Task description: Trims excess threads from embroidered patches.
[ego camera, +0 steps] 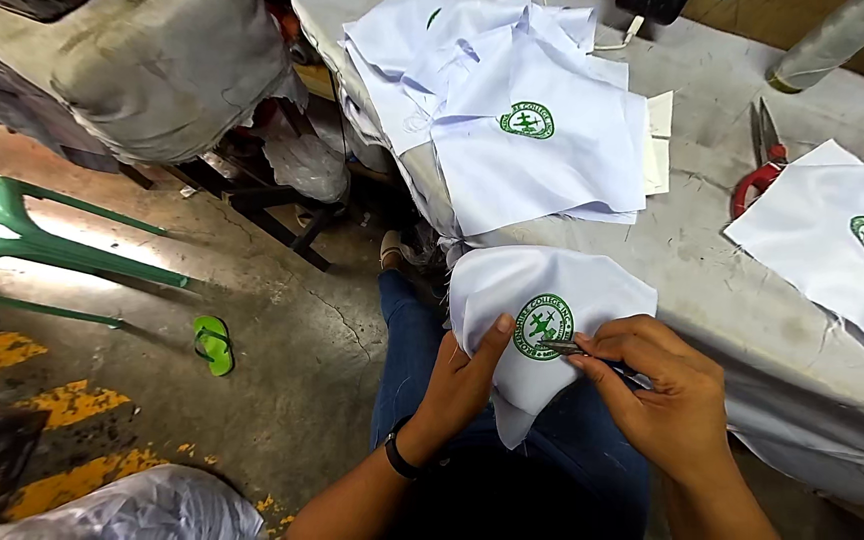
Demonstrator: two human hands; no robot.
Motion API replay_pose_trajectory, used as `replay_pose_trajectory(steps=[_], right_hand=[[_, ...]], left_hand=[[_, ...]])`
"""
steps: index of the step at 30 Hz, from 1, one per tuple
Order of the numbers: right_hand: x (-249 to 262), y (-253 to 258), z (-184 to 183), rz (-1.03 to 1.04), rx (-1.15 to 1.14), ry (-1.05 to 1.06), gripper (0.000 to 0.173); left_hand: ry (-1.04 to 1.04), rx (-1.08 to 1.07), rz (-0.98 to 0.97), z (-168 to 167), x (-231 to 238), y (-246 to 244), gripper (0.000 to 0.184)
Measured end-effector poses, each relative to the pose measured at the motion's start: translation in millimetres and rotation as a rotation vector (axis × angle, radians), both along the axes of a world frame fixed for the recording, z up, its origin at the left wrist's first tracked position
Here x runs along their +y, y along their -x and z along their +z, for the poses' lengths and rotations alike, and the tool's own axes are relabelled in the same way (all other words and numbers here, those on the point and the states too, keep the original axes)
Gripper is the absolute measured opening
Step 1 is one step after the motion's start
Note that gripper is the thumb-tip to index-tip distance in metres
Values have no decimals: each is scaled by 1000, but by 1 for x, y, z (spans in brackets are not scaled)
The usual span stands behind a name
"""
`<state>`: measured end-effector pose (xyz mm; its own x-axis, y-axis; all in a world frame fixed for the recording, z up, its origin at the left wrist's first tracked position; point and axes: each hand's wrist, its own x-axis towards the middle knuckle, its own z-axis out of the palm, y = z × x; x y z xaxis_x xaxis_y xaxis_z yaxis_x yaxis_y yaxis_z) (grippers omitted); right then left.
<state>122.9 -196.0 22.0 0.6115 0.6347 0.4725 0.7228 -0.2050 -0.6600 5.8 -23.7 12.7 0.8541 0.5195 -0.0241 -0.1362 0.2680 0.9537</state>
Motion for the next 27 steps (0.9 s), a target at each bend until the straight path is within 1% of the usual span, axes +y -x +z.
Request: replay_pose_trajectory(steps=[10,15,18,24,27], right_hand=[[-1,1,-2,22,9,19,21],[-1,4,1,29,41,-4,22],[-1,5,0,51,28,26,21],[0,6,-1,37,15,50,22],[0,6,0,30,31,26,21]], left_hand=[[119,42,-21,0,1,1,24],[121,38,-21,0,1,1,24],[105,56,-10,1,0,2,24],[150,67,-16,2,0,2,24],[173,63,-14,3,1,2,23]])
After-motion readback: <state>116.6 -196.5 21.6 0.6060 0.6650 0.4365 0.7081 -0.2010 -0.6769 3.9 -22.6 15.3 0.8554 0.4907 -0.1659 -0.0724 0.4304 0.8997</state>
